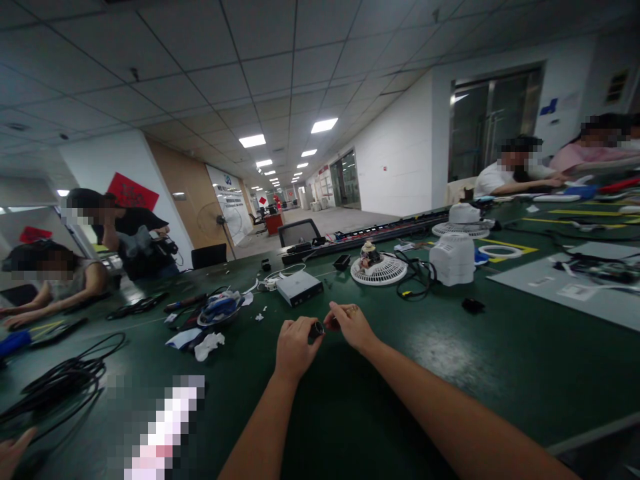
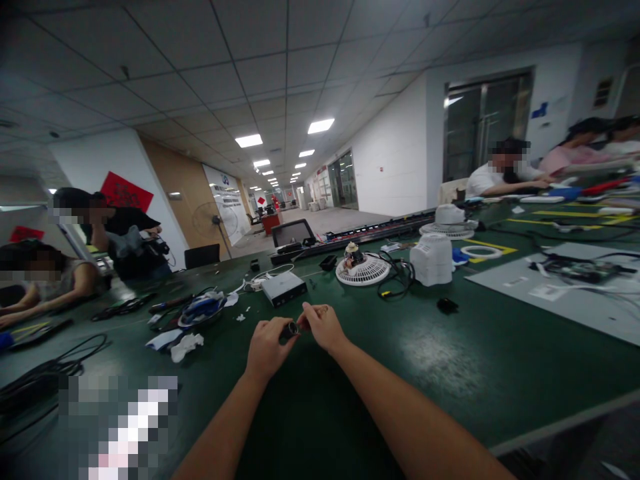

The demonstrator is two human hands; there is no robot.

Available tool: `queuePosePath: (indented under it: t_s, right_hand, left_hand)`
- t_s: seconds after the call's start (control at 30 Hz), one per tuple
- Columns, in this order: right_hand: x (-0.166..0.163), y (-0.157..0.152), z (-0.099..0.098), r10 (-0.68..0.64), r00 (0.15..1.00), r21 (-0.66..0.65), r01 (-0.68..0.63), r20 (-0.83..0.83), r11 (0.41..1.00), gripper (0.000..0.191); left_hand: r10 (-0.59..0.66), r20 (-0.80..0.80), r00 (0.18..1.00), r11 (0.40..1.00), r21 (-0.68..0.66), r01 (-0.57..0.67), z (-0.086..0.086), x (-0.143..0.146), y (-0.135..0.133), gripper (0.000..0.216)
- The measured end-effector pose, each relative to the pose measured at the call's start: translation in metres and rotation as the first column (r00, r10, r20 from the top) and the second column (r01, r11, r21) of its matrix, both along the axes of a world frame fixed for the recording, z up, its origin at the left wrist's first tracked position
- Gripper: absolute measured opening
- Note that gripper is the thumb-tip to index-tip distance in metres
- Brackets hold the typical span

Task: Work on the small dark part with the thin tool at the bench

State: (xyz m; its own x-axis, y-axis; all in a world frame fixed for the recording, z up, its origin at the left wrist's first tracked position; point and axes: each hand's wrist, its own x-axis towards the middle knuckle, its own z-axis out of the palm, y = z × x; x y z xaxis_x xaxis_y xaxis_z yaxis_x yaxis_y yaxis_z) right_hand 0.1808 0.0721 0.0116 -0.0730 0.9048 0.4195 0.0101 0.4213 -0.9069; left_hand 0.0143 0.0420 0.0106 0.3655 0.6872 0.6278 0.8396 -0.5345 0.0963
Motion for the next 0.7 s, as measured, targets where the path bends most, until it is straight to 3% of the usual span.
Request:
queuePosePath:
  t_s: [0.2, 0.37, 0.5, 0.63, 0.7]
  right_hand:
    - [-0.0010, -0.0019, 0.0007, 0.073, 0.997, 0.008, -0.073, -0.029, 0.997, 0.057]
    - [-0.0017, -0.0001, -0.0003, -0.013, 1.000, 0.001, 0.013, 0.012, 1.000, 0.055]
    - [-0.0023, 0.0000, -0.0003, 0.046, 0.999, -0.011, -0.046, -0.004, 0.999, 0.057]
    - [-0.0031, -0.0001, -0.0010, -0.009, 1.000, -0.007, 0.009, 0.014, 1.000, 0.053]
    - [-0.0031, -0.0001, -0.0014, 0.035, 0.999, -0.029, -0.034, 0.002, 0.999, 0.054]
  left_hand:
    - [0.002, -0.007, 1.000, 1.000, 0.011, -0.002, 0.0002, -0.0001, -0.0006, 0.020]
    - [-0.002, -0.002, 1.000, 1.000, 0.017, 0.002, -0.0019, -0.0016, 0.0009, 0.023]
    - [-0.007, 0.000, 1.000, 1.000, 0.018, 0.007, -0.0044, -0.0026, 0.0032, 0.024]
    - [-0.020, -0.005, 1.000, 0.999, 0.025, 0.021, -0.0055, -0.0033, 0.0041, 0.026]
    - [-0.022, -0.005, 1.000, 0.999, 0.027, 0.022, -0.0055, -0.0033, 0.0040, 0.025]
